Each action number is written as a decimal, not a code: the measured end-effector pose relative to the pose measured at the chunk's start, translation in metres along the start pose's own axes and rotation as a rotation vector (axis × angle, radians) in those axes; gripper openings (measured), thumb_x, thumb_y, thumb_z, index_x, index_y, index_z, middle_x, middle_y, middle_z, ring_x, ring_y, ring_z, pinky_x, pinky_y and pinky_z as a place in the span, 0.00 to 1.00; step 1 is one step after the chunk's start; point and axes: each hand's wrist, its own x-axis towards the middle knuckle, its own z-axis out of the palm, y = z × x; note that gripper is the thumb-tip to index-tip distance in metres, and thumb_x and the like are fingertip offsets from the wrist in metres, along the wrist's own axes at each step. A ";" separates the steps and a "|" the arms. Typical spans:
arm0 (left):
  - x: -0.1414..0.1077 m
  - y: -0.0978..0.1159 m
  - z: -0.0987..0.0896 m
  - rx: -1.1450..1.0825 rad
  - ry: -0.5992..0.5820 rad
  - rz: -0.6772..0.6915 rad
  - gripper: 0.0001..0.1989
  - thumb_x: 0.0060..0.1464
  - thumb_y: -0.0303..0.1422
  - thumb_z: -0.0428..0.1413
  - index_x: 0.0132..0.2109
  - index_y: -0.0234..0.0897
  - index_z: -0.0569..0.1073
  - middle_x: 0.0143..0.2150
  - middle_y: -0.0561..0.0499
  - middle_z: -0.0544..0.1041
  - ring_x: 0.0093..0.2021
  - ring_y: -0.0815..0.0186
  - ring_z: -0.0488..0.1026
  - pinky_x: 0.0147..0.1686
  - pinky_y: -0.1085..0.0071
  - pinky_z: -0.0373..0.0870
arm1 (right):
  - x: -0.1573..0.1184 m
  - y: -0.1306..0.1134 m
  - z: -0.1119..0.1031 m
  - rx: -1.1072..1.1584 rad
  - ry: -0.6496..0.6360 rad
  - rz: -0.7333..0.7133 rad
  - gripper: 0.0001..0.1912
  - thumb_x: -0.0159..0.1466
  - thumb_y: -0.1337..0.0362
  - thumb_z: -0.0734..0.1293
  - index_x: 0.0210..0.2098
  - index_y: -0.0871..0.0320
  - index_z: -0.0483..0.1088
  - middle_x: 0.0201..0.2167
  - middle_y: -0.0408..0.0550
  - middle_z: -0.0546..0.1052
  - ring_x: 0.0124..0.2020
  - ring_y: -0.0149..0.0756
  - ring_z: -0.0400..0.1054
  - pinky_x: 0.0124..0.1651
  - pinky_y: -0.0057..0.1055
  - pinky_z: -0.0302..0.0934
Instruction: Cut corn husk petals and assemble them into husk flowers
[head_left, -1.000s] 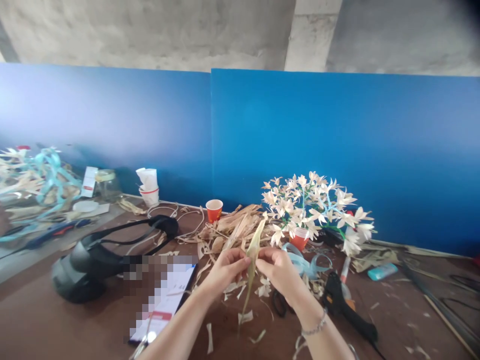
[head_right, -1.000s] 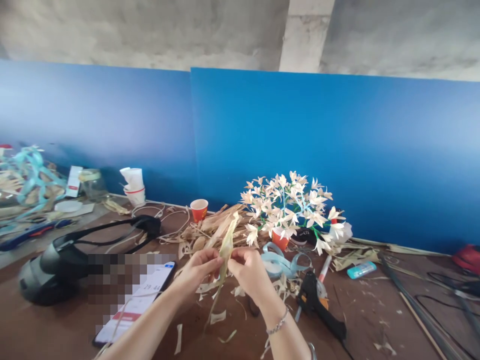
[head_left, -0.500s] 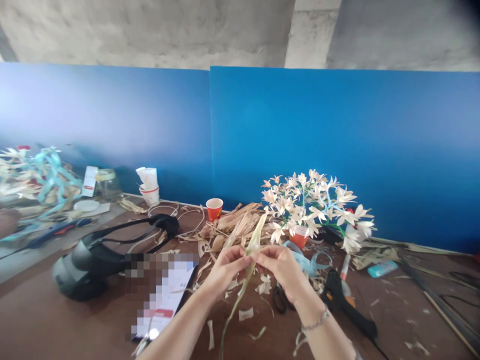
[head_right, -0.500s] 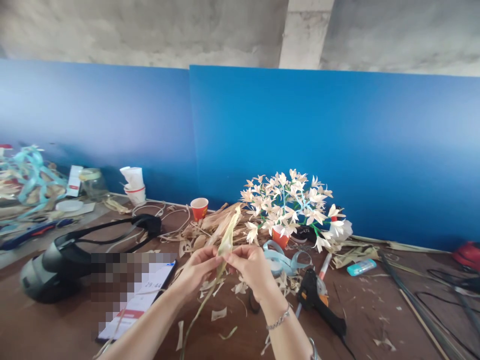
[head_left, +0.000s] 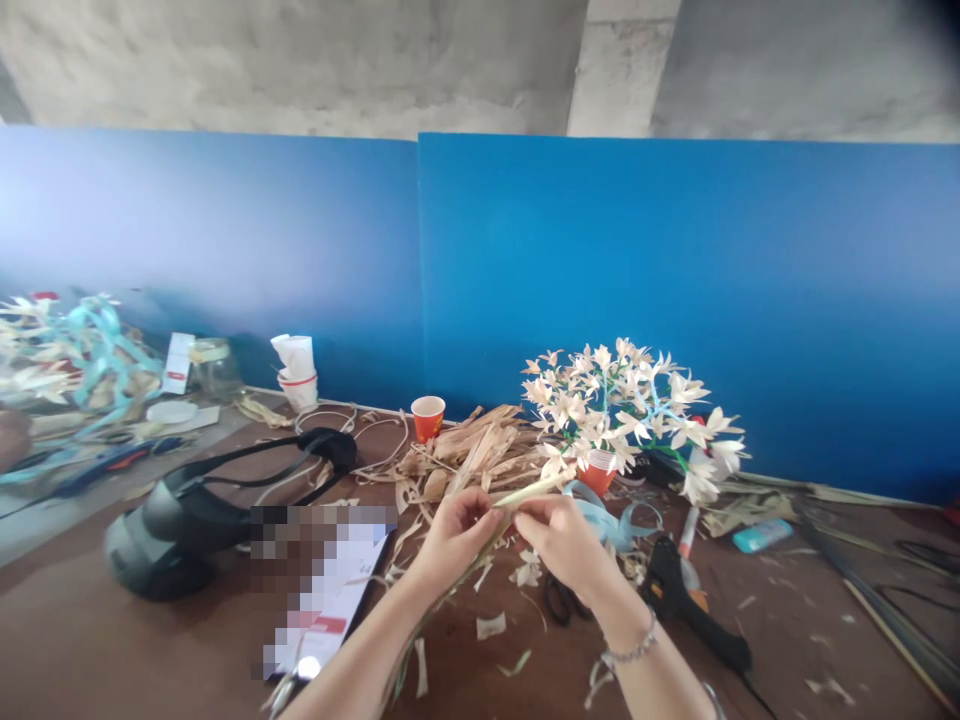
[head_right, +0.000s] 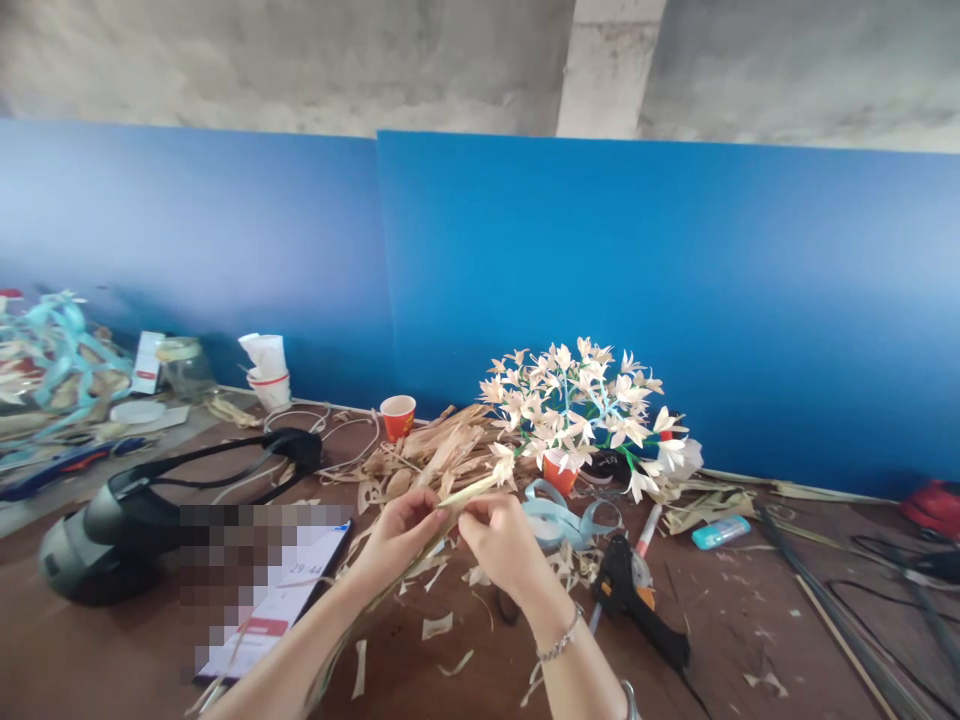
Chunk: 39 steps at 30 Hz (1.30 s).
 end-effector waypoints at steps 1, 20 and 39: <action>0.000 0.000 0.000 0.018 -0.005 0.012 0.17 0.45 0.44 0.56 0.25 0.34 0.63 0.19 0.58 0.60 0.20 0.75 0.54 0.20 0.78 0.51 | 0.000 0.001 0.000 -0.009 0.000 -0.012 0.11 0.53 0.68 0.58 0.18 0.61 0.69 0.14 0.40 0.68 0.17 0.25 0.56 0.21 0.22 0.49; -0.017 0.000 0.010 0.454 0.248 0.451 0.06 0.46 0.24 0.50 0.24 0.37 0.64 0.21 0.55 0.65 0.23 0.71 0.60 0.25 0.76 0.56 | -0.014 -0.016 0.017 -0.629 0.333 -0.061 0.09 0.54 0.65 0.63 0.21 0.58 0.73 0.23 0.53 0.78 0.26 0.41 0.71 0.29 0.29 0.54; -0.026 0.011 0.020 0.374 0.385 0.602 0.07 0.50 0.26 0.51 0.25 0.38 0.64 0.22 0.54 0.65 0.23 0.70 0.60 0.25 0.74 0.58 | -0.024 -0.030 0.015 -0.687 0.404 -0.145 0.07 0.53 0.67 0.63 0.22 0.58 0.71 0.22 0.50 0.77 0.25 0.38 0.70 0.29 0.28 0.55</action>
